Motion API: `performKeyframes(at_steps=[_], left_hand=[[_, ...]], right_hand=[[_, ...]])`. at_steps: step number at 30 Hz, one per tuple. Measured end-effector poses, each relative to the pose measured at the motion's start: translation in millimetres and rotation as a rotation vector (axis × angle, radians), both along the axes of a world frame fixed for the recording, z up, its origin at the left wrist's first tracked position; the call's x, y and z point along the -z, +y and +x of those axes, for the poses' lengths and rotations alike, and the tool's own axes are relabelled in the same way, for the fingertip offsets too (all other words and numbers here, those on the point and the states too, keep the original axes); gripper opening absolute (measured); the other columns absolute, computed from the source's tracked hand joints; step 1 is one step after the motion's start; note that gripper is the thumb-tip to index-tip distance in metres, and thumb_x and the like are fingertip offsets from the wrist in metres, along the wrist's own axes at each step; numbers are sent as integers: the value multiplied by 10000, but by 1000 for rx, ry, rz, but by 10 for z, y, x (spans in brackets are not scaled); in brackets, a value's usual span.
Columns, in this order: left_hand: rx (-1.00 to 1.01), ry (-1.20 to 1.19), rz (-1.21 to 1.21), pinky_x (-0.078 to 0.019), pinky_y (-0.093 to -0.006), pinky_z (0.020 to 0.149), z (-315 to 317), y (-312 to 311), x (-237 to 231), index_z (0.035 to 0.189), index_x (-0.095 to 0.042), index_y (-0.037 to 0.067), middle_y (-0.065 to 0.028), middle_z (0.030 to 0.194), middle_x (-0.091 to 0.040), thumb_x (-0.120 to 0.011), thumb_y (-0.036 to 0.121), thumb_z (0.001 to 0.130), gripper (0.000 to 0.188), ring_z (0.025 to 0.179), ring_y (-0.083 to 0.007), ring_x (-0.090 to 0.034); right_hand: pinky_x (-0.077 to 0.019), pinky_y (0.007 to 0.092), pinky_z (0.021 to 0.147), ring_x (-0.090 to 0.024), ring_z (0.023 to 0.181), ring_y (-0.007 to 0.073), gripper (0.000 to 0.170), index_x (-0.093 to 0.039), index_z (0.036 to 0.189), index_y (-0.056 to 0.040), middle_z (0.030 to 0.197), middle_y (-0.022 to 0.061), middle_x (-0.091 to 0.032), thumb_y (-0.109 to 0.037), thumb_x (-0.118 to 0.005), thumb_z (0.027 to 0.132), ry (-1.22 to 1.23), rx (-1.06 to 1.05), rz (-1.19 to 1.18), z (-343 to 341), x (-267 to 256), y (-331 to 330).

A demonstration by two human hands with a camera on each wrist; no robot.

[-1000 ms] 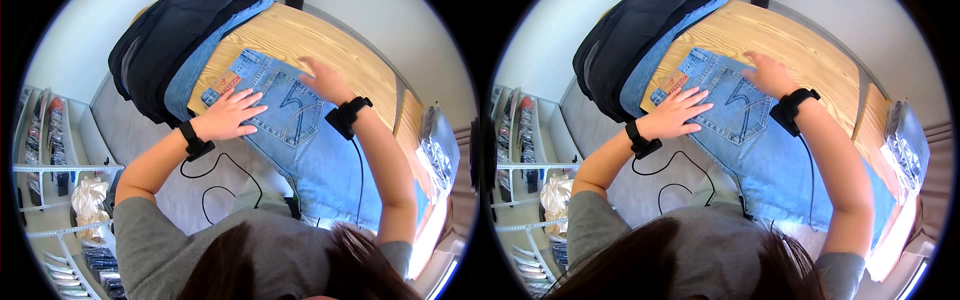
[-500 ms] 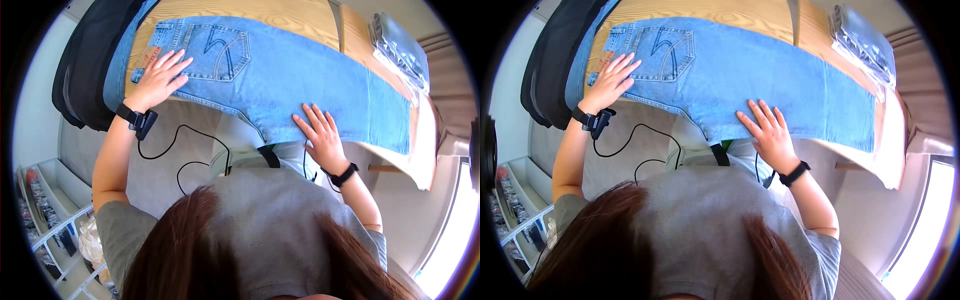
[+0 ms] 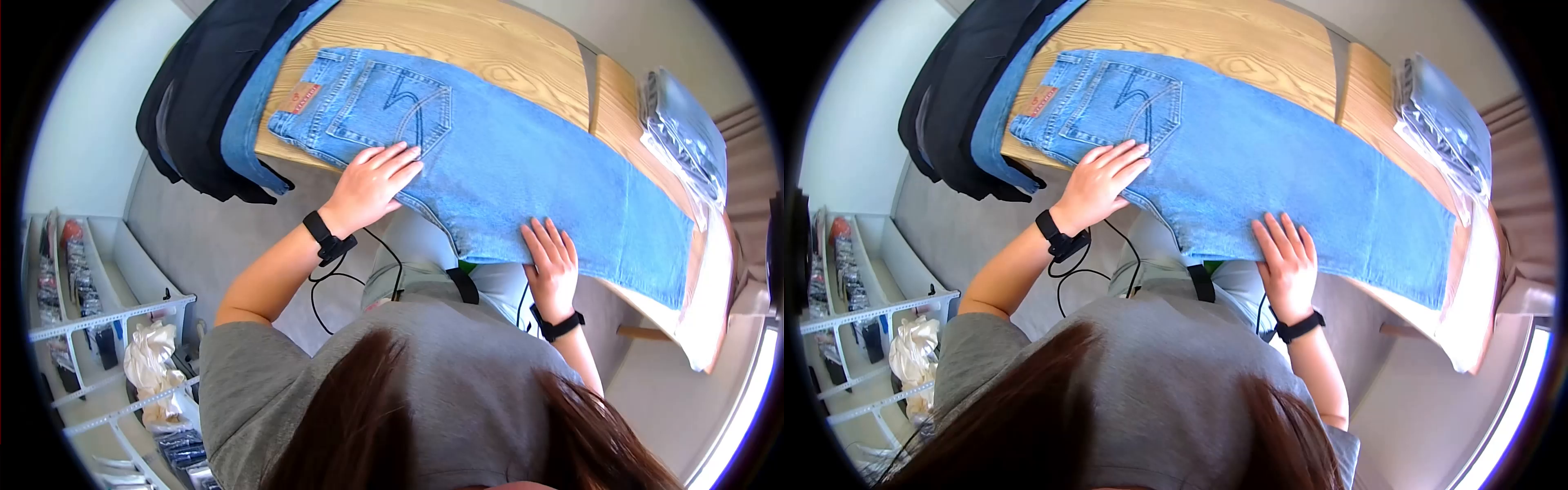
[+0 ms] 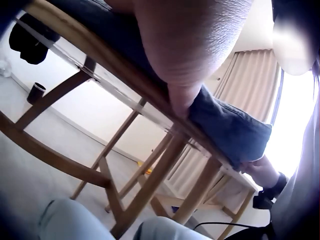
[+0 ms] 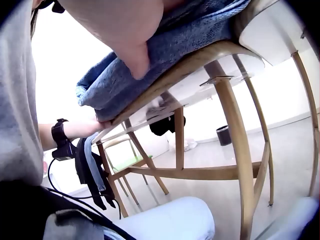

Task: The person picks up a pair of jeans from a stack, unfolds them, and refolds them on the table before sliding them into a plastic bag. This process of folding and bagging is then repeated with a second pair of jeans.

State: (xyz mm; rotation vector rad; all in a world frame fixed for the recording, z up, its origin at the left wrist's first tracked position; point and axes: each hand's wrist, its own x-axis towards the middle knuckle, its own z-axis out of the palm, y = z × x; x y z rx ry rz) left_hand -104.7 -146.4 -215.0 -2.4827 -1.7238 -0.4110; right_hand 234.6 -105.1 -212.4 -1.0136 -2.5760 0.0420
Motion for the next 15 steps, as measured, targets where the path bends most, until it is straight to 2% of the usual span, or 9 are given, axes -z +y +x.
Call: performKeyframes(at_steps=[2, 4, 7, 8, 11, 12, 14, 15], left_hand=[[-49, 27, 22, -322, -407, 1031, -165, -46, -2, 1270, -495, 106, -64, 1363, -462, -777, 185, 615, 717, 1281, -229, -407], [-130, 63, 37, -296, -421, 1050, -370, -95, -42, 1283, -485, 98, -80, 1360, -463, -765, 263, 641, 719, 1284, -239, -403], [-190, 71, 41, -286, -419, 1053, -716, -177, -57, 1270, -496, 94, -74, 1360, -465, -763, 250, 651, 692, 1279, -215, -409], [-169, 65, 88, -317, -411, 1021, -738, -182, -81, 1232, -525, 110, -49, 1307, -515, -754, 227, 661, 627, 1240, -185, -452], [-133, 99, 117, -332, -410, 1006, -820, -138, -28, 1209, -547, 118, -23, 1283, -536, -736, 166, 666, 576, 1222, -179, -470], [-129, 80, 151, -352, -394, 984, -823, -110, -32, 1137, -584, 116, -4, 1229, -578, -711, 116, 679, 476, 1185, -163, -505], [-127, 34, 141, -364, -382, 970, -880, -63, -27, 1101, -594, 111, -4, 1199, -597, -705, 110, 686, 430, 1161, -161, -524], [-129, -12, 134, -376, -369, 957, -894, -27, -32, 1064, -604, 105, -4, 1169, -616, -698, 105, 692, 384, 1136, -159, -543]], right_hand=[[-325, 429, 1037, -472, 1238, 257, 589, -558, 1216, -83, 1269, 93, -551, 61, -564, 645, -19, 65, 37, 148, 86, 18], [-321, 421, 1041, -470, 1243, 237, 555, -560, 1205, -71, 1273, 86, -551, 55, -573, 664, -48, 109, 84, 354, 107, 46], [-332, 419, 1037, -481, 1234, 234, 505, -565, 1186, -63, 1269, 80, -557, 33, -582, 690, -34, 176, 125, 657, 159, 125], [-337, 415, 1034, -489, 1226, 235, 485, -568, 1176, -53, 1263, 78, -562, 25, -584, 697, -11, 210, 124, 743, 172, 154], [-393, 416, 983, -553, 1146, 251, 388, -581, 1111, -35, 1189, 85, -606, 15, -568, 726, 77, 146, 151, 992, 224, 288], [-393, 416, 983, -553, 1146, 251, 388, -581, 1111, -35, 1189, 85, -606, 15, -568, 726, 76, 149, 148, 1020, 243, 310], [-436, 404, 900, -598, 1029, 274, 293, -605, 1050, -36, 1073, 112, -642, -7, -568, 762, 138, 209, 140, 1027, 228, 347], [-436, 404, 900, -598, 1029, 274, 293, -605, 1050, -36, 1073, 112, -642, -7, -568, 762, 134, 219, 139, 1033, 165, 362]])
